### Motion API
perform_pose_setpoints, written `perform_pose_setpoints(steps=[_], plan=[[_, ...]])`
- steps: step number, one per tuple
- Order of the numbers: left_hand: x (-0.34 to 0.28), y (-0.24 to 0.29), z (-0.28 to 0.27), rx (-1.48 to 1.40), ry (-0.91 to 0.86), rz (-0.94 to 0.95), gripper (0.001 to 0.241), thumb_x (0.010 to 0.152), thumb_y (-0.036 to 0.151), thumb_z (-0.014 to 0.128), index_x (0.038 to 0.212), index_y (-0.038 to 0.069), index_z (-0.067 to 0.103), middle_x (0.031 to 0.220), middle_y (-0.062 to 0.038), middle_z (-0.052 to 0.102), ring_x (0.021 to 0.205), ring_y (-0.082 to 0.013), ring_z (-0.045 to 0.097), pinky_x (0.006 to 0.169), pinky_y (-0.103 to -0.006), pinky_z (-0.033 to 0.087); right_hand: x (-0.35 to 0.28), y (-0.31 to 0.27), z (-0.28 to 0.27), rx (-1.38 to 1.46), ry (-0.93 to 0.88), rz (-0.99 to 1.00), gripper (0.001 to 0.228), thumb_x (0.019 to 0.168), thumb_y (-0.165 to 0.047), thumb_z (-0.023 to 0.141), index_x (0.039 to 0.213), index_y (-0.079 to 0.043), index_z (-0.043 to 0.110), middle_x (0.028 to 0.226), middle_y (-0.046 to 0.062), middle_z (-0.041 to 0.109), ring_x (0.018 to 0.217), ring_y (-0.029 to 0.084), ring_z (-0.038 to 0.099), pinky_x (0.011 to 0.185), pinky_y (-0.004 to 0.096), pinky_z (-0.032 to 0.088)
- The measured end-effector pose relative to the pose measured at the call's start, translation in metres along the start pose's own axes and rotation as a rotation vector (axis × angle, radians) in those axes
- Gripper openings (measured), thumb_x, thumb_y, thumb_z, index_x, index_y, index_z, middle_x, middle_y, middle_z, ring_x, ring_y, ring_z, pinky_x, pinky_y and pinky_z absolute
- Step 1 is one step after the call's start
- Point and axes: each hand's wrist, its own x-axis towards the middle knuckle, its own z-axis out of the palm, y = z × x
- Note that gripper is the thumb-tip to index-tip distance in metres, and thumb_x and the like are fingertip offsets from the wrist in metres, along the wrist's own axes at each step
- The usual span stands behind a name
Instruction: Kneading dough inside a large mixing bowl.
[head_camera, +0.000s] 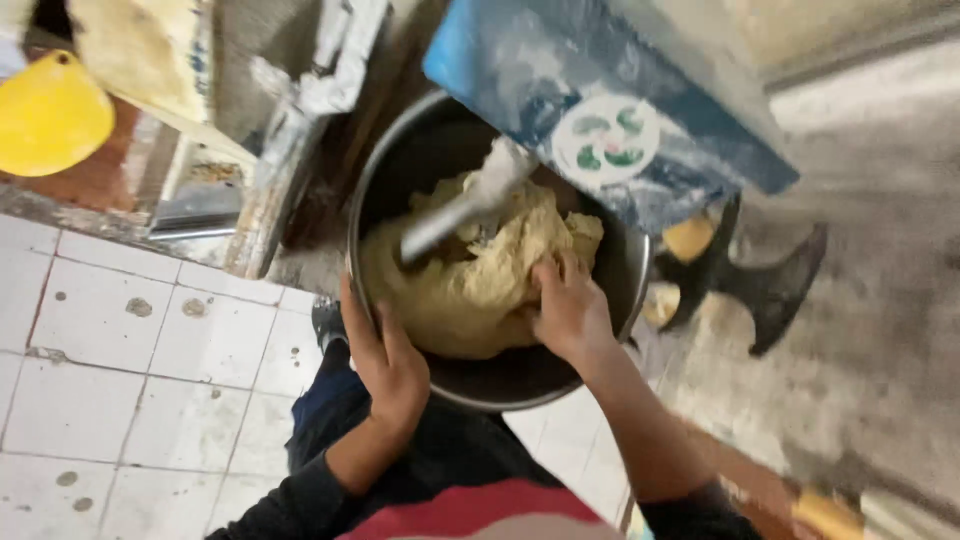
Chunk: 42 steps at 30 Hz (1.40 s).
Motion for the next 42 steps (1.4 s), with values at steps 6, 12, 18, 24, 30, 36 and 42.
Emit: perform_pose_setpoints(steps=[6,12,18,24,30,36,42], plan=[[-0.001,0.009,-0.007,-0.368,-0.051,-0.062,0.053,0.115,0.015,0.042,0.162,-0.003,0.026,0.168,-0.020,0.032,0.155,-0.0307,0.033,0.127,-0.0380,0.024,0.041,0.017,0.038,-0.033,0.144,0.001,0.059,0.096,-0.020,0.070,0.149,-0.009,0.047,0.165,0.020,0.033,0.146,0.039,0.038,0.114,0.050,0.041],[0.070,0.049,-0.035,-0.236,-0.282,0.102,0.052,0.116,0.022,0.042,0.160,-0.005,0.032,0.163,-0.019,0.040,0.152,-0.0307,0.041,0.125,-0.0395,0.035,-0.038,0.011,0.012,1.601,0.218,0.668,0.072,0.094,-0.045,0.053,0.155,-0.025,0.021,0.160,0.006,0.038,0.148,0.027,0.038,0.108,0.054,0.032],[0.087,0.028,-0.027,0.000,-0.191,0.266,0.045,0.115,0.016,0.044,0.155,-0.005,0.044,0.157,-0.023,0.051,0.149,-0.0364,0.048,0.125,-0.0409,0.034,0.114,0.025,0.047,1.692,0.205,0.257,0.071,0.100,-0.051,0.046,0.157,-0.009,0.041,0.156,0.015,0.047,0.143,0.034,0.045,0.114,0.051,0.039],[0.048,0.039,-0.028,-0.093,-0.134,0.168,0.045,0.116,0.015,0.044,0.155,-0.006,0.043,0.158,-0.022,0.051,0.147,-0.0358,0.051,0.125,-0.0376,0.036,0.063,-0.024,-0.011,1.913,0.218,0.093,0.076,0.102,-0.059,0.042,0.162,-0.013,0.032,0.161,0.010,0.040,0.148,0.031,0.041,0.118,0.051,0.038],[0.076,0.042,-0.029,-0.047,-0.290,0.002,0.050,0.112,0.021,0.045,0.153,-0.006,0.040,0.150,-0.026,0.054,0.138,-0.0358,0.056,0.118,-0.0374,0.043,0.002,0.065,0.010,1.466,0.283,0.131,0.085,0.094,-0.064,0.053,0.155,-0.006,0.041,0.157,0.010,0.046,0.146,0.029,0.045,0.106,0.056,0.052],[0.064,0.039,-0.028,0.158,-0.242,0.215,0.052,0.113,0.020,0.045,0.156,-0.009,0.037,0.154,-0.029,0.049,0.144,-0.0414,0.050,0.120,-0.0436,0.039,0.083,0.011,0.025,1.816,-0.006,0.291,0.087,0.093,-0.071,0.037,0.161,-0.017,0.033,0.152,0.013,0.051,0.141,0.033,0.051,0.112,0.050,0.044],[0.034,0.049,-0.038,0.081,-0.193,0.068,0.051,0.114,0.022,0.043,0.156,-0.007,0.039,0.158,-0.028,0.049,0.147,-0.0402,0.050,0.122,-0.0416,0.038,0.084,0.002,0.059,1.715,0.117,-0.083,0.094,0.101,-0.071,0.036,0.168,-0.012,0.006,0.177,0.007,0.007,0.162,0.023,0.009,0.128,0.040,0.011]])
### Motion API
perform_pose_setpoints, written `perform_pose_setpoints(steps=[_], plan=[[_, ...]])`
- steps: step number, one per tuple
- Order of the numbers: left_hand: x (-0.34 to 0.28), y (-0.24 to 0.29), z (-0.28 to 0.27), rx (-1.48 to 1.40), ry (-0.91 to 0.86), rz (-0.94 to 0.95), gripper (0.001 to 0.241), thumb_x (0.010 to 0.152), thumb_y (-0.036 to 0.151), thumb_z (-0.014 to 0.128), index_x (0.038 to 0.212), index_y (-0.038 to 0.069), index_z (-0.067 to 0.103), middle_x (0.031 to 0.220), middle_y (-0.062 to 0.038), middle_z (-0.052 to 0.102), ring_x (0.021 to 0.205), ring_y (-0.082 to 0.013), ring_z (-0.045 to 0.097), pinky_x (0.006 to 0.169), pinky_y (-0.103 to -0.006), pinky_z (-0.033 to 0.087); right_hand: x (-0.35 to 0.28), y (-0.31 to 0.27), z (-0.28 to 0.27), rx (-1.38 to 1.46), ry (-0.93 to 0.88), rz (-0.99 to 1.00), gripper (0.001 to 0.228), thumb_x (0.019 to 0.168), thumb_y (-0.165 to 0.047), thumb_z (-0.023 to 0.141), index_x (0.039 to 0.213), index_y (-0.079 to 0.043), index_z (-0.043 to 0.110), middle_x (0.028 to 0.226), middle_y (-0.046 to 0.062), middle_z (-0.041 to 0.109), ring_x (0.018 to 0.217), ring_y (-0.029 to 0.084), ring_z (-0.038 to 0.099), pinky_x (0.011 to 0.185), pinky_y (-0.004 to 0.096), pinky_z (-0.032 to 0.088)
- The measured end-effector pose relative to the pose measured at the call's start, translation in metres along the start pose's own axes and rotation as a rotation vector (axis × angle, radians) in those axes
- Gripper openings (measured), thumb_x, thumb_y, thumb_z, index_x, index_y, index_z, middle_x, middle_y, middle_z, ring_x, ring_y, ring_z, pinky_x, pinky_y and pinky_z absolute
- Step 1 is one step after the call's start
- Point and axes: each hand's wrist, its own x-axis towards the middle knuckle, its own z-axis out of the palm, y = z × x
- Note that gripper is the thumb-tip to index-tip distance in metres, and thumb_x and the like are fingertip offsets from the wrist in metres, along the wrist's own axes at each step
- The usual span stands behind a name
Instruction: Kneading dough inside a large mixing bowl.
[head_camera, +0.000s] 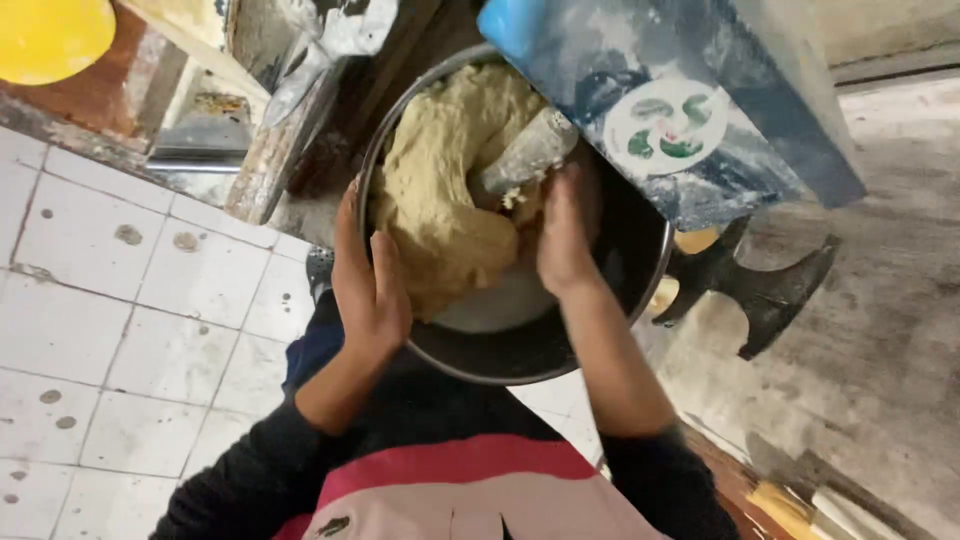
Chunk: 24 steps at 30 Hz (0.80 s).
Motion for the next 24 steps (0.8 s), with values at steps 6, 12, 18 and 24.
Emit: perform_pose_setpoints(steps=[6,12,18,24], plan=[[0.009,-0.005,-0.005,0.193,-0.023,0.277,0.064,0.118,0.024,0.042,0.165,-0.008,0.015,0.172,-0.032,0.020,0.163,-0.0462,0.020,0.134,-0.0512,0.019,-0.050,-0.037,-0.029,-0.303,0.004,0.348,0.082,0.103,-0.059,0.037,0.164,-0.013,0.010,0.174,0.007,0.011,0.159,0.022,0.014,0.125,0.039,0.015],[0.046,0.017,-0.015,0.548,-0.230,0.525,0.079,0.103,0.044,0.055,0.158,-0.005,0.028,0.166,-0.028,0.030,0.157,-0.0454,0.025,0.127,-0.0621,0.015,-0.091,-0.045,0.030,-0.903,-0.291,0.029,0.055,0.107,-0.047,0.035,0.141,-0.007,0.052,0.129,0.022,0.056,0.121,0.040,0.053,0.101,0.052,0.043],[0.010,0.025,-0.007,0.786,-0.384,0.549,0.083,0.096,0.063,0.056,0.136,-0.009,0.052,0.152,-0.027,0.047,0.148,-0.0450,0.040,0.125,-0.0635,0.017,-0.147,-0.051,0.003,-1.064,-0.121,-0.405,0.052,0.101,-0.034,0.053,0.139,0.002,0.048,0.138,0.030,0.054,0.127,0.050,0.052,0.105,0.053,0.042],[-0.027,0.020,0.042,0.871,-0.942,0.597,0.083,0.075,0.071,0.060,0.124,0.005,0.068,0.128,-0.022,0.060,0.127,-0.0451,0.050,0.108,-0.0582,0.029,-0.110,-0.058,-0.024,-1.276,-0.059,-0.458,0.067,0.081,-0.029,0.076,0.136,0.000,0.050,0.137,0.029,0.053,0.129,0.050,0.046,0.106,0.061,0.031]])
